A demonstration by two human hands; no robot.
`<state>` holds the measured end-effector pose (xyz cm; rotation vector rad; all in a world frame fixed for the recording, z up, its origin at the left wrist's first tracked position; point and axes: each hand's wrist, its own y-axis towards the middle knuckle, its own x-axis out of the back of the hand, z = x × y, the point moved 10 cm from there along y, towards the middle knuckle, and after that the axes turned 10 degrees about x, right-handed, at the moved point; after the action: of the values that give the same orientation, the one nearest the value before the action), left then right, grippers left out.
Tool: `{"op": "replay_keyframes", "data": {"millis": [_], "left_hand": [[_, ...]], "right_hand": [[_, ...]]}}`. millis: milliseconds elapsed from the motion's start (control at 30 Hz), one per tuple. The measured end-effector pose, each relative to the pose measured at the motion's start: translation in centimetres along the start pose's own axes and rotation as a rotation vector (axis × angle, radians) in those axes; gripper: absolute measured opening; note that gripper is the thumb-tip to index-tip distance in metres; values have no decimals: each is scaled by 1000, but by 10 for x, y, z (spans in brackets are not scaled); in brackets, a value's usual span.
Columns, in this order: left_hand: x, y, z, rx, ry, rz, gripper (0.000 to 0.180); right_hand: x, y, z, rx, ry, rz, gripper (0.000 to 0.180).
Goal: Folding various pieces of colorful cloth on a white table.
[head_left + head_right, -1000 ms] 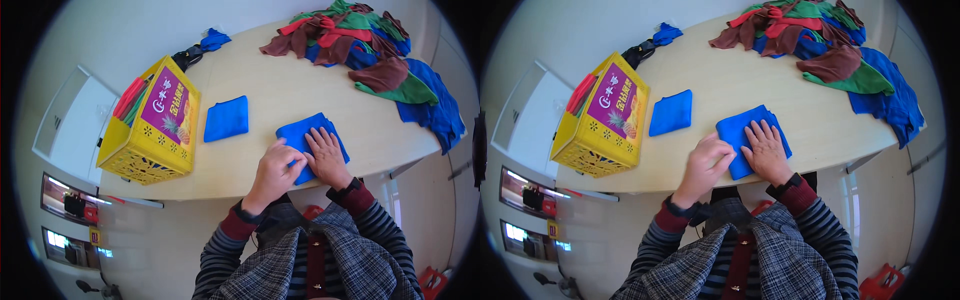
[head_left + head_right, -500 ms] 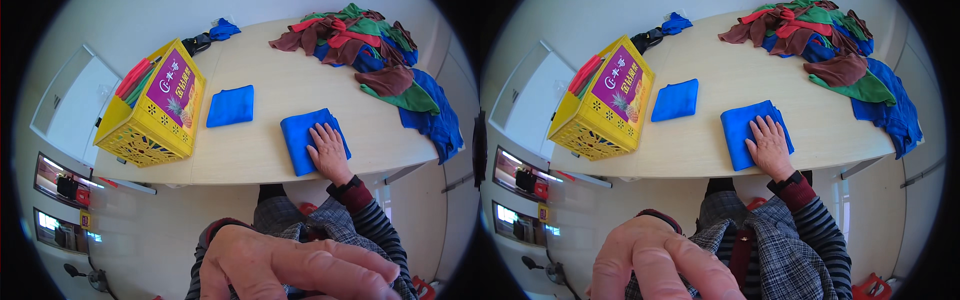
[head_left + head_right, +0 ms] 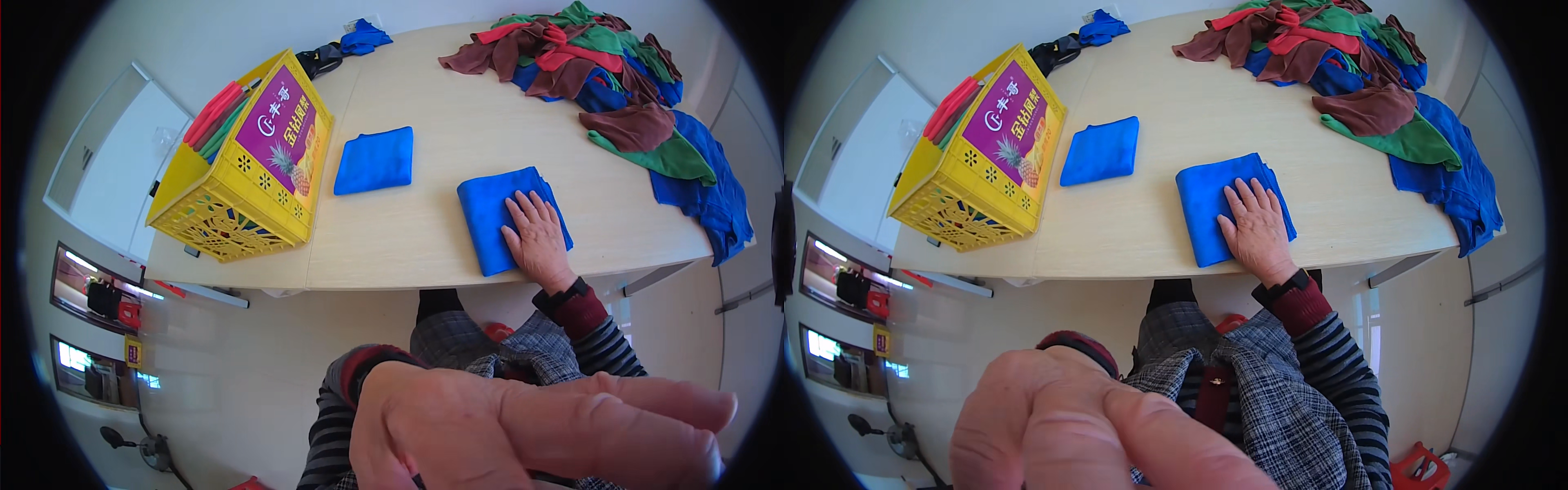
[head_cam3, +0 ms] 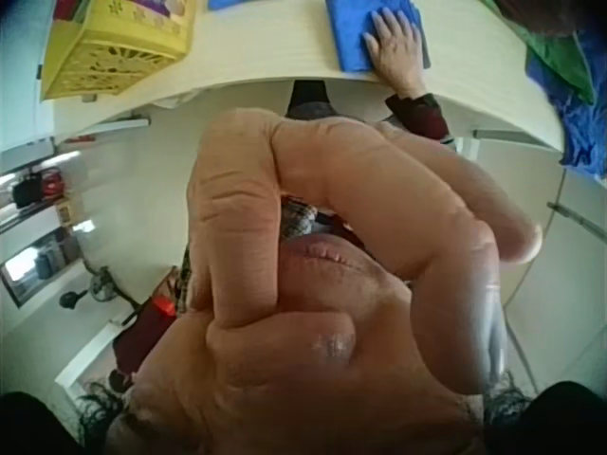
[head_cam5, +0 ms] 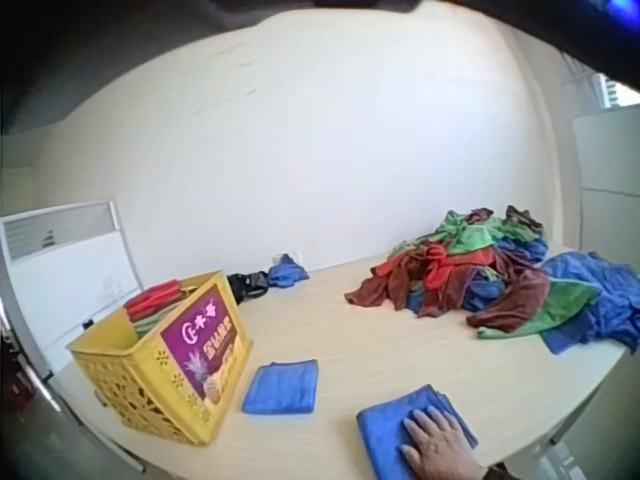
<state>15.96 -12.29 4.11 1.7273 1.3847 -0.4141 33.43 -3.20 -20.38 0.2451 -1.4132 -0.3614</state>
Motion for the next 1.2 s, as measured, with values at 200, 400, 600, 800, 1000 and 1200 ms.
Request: {"op": "replay_keyframes", "data": {"millis": [200,400,600,800,1000,1200], "left_hand": [[-24,-5,24,-288,196,34,59],[-29,3,36,-421,291,70,60],[-19,-2,3,-341,325,224,50],[4,-6,-17,-272,314,204,46],[74,-21,-56,-344,296,-315,32],[87,-28,-56,-357,310,-418,25]], "right_hand": [[-1,3,-1,1,8,4,54],[0,-1,0,-8,36,39,54],[0,3,5,24,14,1,54],[3,0,-2,-3,23,-19,54],[1,1,6,29,39,-19,54],[4,0,5,34,34,-29,54]]}}
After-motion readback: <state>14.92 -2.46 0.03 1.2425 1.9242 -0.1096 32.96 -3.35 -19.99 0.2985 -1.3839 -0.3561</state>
